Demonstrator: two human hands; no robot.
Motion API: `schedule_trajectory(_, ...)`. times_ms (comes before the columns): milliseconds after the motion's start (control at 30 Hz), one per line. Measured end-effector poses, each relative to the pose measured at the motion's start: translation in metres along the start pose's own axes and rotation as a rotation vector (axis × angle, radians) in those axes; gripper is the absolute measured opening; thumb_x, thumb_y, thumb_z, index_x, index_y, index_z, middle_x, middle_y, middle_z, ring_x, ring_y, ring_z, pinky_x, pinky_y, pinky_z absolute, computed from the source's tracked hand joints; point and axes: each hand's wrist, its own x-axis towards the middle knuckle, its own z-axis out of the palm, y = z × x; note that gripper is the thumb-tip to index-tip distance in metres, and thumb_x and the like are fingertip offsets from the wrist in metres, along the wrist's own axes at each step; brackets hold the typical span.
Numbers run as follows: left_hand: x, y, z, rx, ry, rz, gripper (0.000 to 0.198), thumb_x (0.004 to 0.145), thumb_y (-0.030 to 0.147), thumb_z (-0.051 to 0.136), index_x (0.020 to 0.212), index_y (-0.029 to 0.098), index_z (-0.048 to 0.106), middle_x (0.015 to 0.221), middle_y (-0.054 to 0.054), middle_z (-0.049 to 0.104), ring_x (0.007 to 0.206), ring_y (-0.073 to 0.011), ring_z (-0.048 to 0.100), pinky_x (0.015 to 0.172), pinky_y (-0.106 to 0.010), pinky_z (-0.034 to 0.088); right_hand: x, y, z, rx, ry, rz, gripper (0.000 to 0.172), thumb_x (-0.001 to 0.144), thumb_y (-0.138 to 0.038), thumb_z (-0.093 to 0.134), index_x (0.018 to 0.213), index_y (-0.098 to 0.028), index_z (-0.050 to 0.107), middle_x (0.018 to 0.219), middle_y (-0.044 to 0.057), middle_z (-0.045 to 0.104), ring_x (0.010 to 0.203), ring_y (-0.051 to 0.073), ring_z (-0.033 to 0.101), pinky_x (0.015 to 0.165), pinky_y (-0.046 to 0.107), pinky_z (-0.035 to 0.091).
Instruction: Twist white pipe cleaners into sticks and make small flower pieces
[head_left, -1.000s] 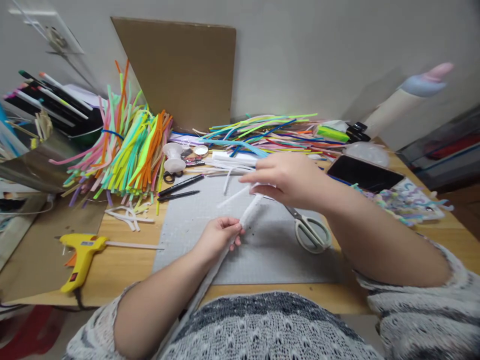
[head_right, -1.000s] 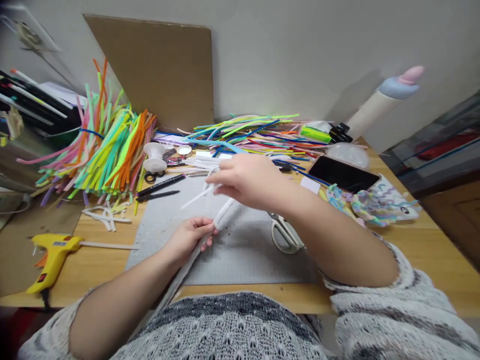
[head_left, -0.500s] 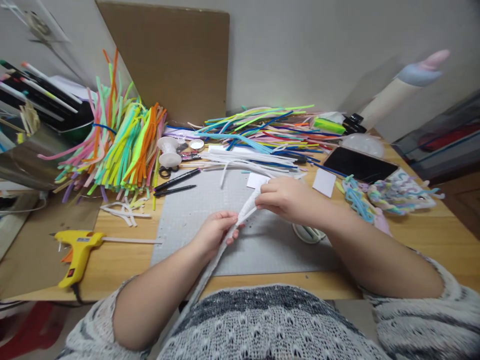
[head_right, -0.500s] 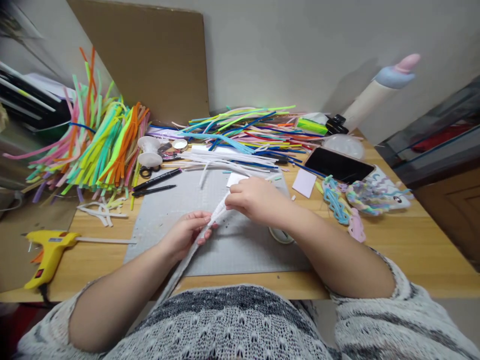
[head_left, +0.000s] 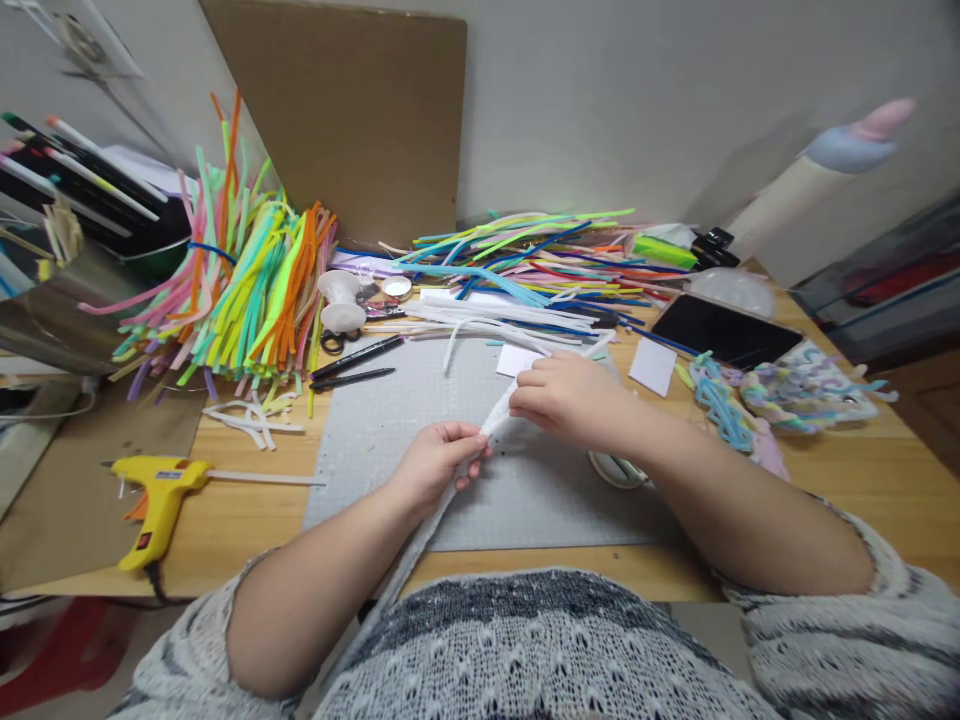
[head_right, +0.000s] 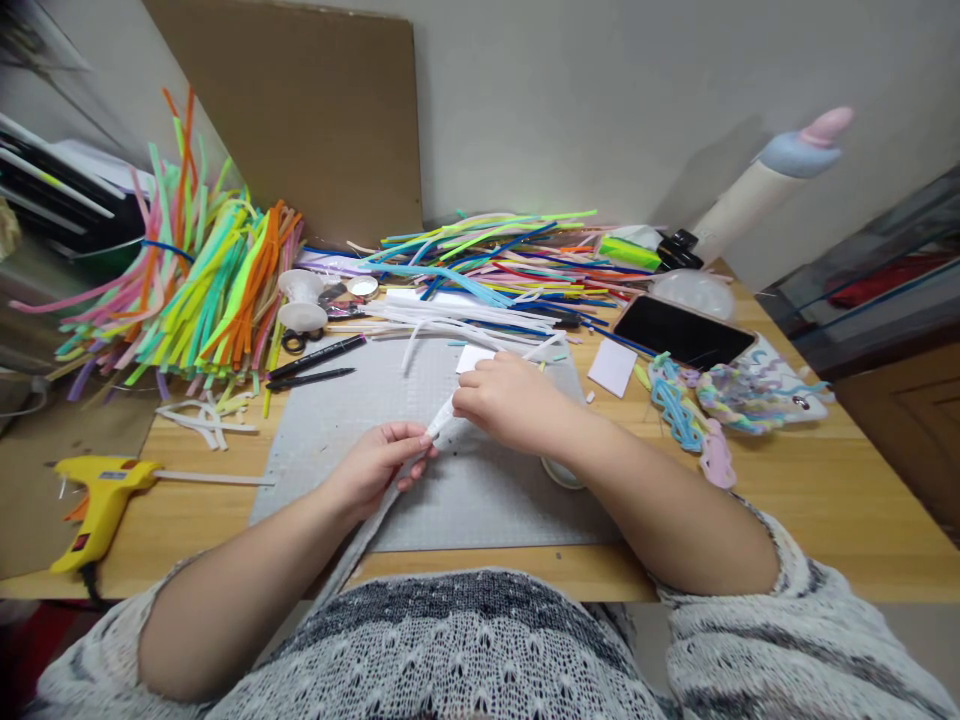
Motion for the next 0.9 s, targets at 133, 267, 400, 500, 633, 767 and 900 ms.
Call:
schedule_trajectory(133,-0.001,0.000,0.003,0.044,0.057,0.026,0.025,0.063,0.032,0.070,0.068,0.010,0.059,0.064,-0.002,0.059,0.042,-0.0041,0.042,0.033,-0.015,0.028,-0.002,-0.002,0.000,0.021,0.010,0.008,0.023,0.089,-0.027,0.047,0.075,-0.017,0.063,0.073,0.004,0.064,0.070,0.015,0.050,0.064,0.029,0.024)
schedule_trajectory(267,-0.004,0.002,0.004,0.071,0.089,0.054,0.027,0.062,0.034,0.070,0.068,0.011,0.058,0.060,-0.001,0.058,0.040,-0.0043,0.041,0.032,-0.016,0.028,-0.010,-0.011,-0.003,0.055,0.072,0.027,0.023,0.089,-0.025,0.045,0.076,-0.017,0.063,0.073,0.004,0.063,0.069,0.014,0.048,0.064,0.028,0.025)
schedule_trajectory(400,-0.008,0.004,0.005,0.098,0.088,0.058,0.026,0.062,0.034,0.070,0.069,0.012,0.057,0.060,0.000,0.059,0.039,-0.0046,0.042,0.032,-0.016,0.028,-0.021,-0.023,-0.010,0.028,0.138,0.009,0.020,0.089,-0.020,0.044,0.079,-0.019,0.062,0.070,0.003,0.060,0.067,0.014,0.046,0.061,0.028,0.024)
schedule_trajectory(500,-0.011,0.007,0.008,0.125,0.090,0.055,0.021,0.064,0.030,0.067,0.068,0.013,0.056,0.059,0.000,0.059,0.038,-0.0048,0.042,0.032,-0.017,0.027,-0.026,-0.030,-0.017,-0.035,0.155,-0.014,0.020,0.088,-0.019,0.044,0.077,-0.019,0.060,0.070,0.002,0.060,0.067,0.014,0.044,0.061,0.029,0.023)
schedule_trajectory(633,-0.019,0.010,0.017,0.201,0.065,0.037,0.014,0.063,0.025,0.064,0.064,0.013,0.056,0.053,0.001,0.057,0.036,-0.0046,0.040,0.032,-0.016,0.027,-0.033,-0.038,-0.032,-0.079,0.115,-0.056,0.021,0.090,-0.020,0.042,0.077,-0.019,0.059,0.071,0.003,0.060,0.069,0.015,0.044,0.064,0.030,0.025)
schedule_trajectory(767,-0.031,0.011,0.026,0.306,0.001,0.010,0.010,0.064,0.022,0.062,0.061,0.014,0.057,0.040,0.004,0.047,0.033,-0.0041,0.034,0.033,-0.016,0.022,-0.042,-0.047,-0.053,-0.082,0.064,-0.126,0.022,0.089,-0.019,0.043,0.074,-0.020,0.059,0.069,0.003,0.058,0.068,0.016,0.044,0.063,0.031,0.025)
schedule_trajectory(900,-0.047,0.009,0.036,0.468,-0.035,0.035,0.006,0.063,0.017,0.060,0.058,0.015,0.057,0.040,0.005,0.045,0.035,-0.0047,0.034,0.036,-0.017,0.022,-0.046,-0.060,-0.077,-0.054,0.007,-0.245,0.020,0.088,-0.016,0.045,0.075,-0.020,0.060,0.069,0.003,0.058,0.065,0.015,0.045,0.061,0.031,0.026)
